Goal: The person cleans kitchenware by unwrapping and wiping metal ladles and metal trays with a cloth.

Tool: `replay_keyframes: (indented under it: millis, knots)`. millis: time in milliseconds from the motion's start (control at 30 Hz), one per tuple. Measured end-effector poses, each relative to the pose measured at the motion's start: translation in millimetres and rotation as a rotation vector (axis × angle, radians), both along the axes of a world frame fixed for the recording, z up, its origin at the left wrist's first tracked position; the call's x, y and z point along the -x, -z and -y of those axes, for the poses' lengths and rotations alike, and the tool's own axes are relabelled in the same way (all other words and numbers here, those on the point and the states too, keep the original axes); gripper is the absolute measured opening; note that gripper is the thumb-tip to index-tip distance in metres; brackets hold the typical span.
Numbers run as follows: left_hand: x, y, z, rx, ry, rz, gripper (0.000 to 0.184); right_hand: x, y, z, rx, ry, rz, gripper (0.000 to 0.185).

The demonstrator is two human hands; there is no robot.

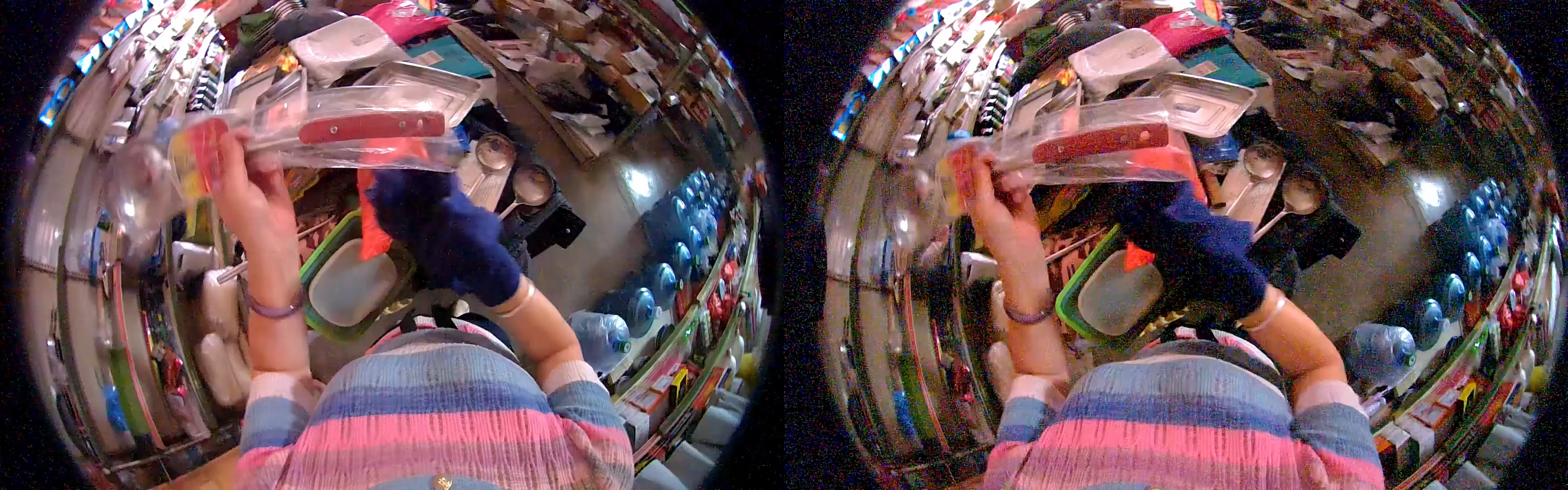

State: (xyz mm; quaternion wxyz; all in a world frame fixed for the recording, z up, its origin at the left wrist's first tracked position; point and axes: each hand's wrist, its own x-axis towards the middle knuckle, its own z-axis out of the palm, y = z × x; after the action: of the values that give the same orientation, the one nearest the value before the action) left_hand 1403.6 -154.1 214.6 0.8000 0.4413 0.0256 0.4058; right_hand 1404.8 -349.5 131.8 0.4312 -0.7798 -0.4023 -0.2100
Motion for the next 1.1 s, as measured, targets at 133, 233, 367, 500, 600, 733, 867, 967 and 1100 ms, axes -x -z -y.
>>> replay_keyframes:
  millis: [133, 233, 367, 500, 600, 733, 867, 967, 1100]
  knots:
    - [12, 27, 22, 0.028, 0.068, 0.004, 0.017, -4, -24, -17, -0.18, -0.042, -0.193, 0.023]
    - [16, 33, 22, 0.055, 0.077, 0.07, 0.019, -5, -29, -17, -0.536, -0.283, -0.7, 0.028]
    - [21, 29, 9, 0.064, 0.038, 0.072, 0.021, -27, 3, -7, -0.346, -0.094, -0.539, 0.036]
    - [15, 39, -6, 0.091, 0.026, 0.12, 0.024, -12, -16, 8, -0.76, -0.248, -0.781, 0.03]
    - [21, 30, -14, 0.013, 0.063, 0.14, 0.024, -23, -19, 34, -0.62, -0.031, -0.514, 0.03]
    - [28, 23, -21, -0.051, -0.02, 0.081, 0.024, -34, -35, 59, -0.616, 0.069, -0.337, 0.028]
    - [25, 11, -16, -0.325, -0.001, -0.016, 0.04, -22, -64, 61, -0.298, -0.155, -0.137, 0.026]
    - [18, -7, 2, -0.396, 0.122, -0.09, 0.041, -27, -68, 36, -0.096, -0.331, -0.105, 0.024]
    - [-2, -28, 16, -0.434, 0.275, -0.067, 0.027, -26, -57, 10, -0.078, -0.493, -0.198, 0.022]
